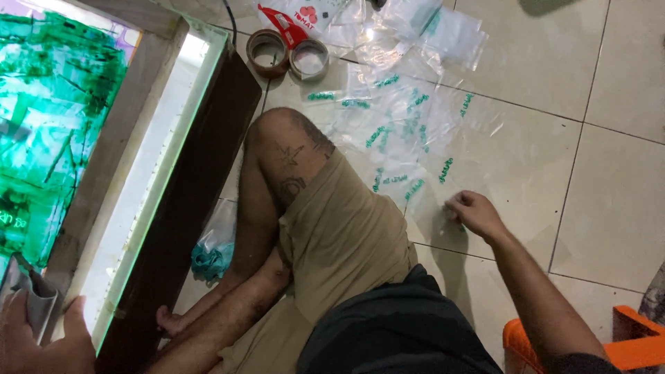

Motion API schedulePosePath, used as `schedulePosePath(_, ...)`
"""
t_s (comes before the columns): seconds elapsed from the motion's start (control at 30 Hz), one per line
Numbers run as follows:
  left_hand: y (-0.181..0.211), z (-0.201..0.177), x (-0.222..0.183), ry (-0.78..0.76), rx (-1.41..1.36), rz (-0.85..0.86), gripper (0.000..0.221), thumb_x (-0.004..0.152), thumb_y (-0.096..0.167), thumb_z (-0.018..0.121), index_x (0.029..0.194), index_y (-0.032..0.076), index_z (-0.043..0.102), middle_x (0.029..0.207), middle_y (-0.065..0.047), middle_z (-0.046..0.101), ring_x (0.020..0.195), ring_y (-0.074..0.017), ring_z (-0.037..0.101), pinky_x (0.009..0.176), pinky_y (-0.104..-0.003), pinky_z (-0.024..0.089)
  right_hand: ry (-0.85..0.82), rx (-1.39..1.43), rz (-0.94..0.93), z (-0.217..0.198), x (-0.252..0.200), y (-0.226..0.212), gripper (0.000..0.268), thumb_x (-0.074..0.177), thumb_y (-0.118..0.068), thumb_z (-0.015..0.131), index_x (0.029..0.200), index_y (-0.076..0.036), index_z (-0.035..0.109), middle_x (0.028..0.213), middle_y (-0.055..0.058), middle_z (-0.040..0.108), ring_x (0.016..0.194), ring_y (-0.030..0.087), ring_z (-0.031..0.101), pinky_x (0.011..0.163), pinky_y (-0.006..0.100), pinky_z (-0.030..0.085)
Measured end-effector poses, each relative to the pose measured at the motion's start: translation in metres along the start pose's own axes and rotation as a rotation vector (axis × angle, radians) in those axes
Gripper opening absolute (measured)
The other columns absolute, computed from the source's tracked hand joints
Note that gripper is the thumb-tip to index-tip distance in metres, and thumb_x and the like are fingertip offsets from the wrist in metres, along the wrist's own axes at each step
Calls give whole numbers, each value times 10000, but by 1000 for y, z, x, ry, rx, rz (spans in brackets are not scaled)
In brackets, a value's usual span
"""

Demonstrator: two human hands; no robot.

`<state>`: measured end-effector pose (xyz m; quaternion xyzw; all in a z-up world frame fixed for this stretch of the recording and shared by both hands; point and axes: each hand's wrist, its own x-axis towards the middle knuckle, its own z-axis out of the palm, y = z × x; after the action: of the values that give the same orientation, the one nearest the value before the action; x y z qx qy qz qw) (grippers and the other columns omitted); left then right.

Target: The person uses a manual screen printing setup to apply green ink onto small plastic bags.

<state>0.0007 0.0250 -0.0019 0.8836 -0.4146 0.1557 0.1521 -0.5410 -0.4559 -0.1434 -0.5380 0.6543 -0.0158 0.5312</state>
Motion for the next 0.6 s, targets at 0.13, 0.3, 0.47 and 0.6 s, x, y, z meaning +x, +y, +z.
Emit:
schedulePosePath(0.13, -50, 37, -24, 21, -200, -23, 701, 925, -287, 838, 1570, -354, 571, 1407, -532, 632, 1212, -610, 640, 1061, -590, 521, 1, -168, 89, -37, -3, 34, 233, 993, -148, 644, 1053, 64, 720, 963, 165, 704, 863, 261, 672, 821, 380, 554)
schedulePosePath(0.3, -65, 134, -35, -254, -468, -240, 686, 966, -164, 727, 1590, -249, 457, 1472, -448, 542, 1281, -544, 564, 1093, -527, 448, 177, -87, 2, -95, 12, 72, 281, 968, -122, 707, 1117, 116, 711, 910, 280, 675, 790, 355, 644, 755, 469, 527)
schedulePosePath(0.47, 93, 268, -53, -761, -704, -606, 674, 1002, 150, 586, 1614, -36, 372, 1535, -240, 477, 1320, -367, 505, 1092, -375, 378, 301, 47, 69, -130, 24, 67, 125, 1029, -75, 589, 1022, 22, 668, 1058, 144, 732, 915, 236, 694, 820, 337, 529)
schedulePosePath(0.6, 199, 394, -92, -1184, -891, -899, 677, 1030, 394, 461, 1632, 131, 296, 1585, -77, 416, 1351, -229, 449, 1091, -257, 315, 359, 62, 64, -154, 62, 104, 120, 983, -83, 647, 1027, 13, 704, 973, 114, 713, 838, 208, 652, 745, 314, 531)
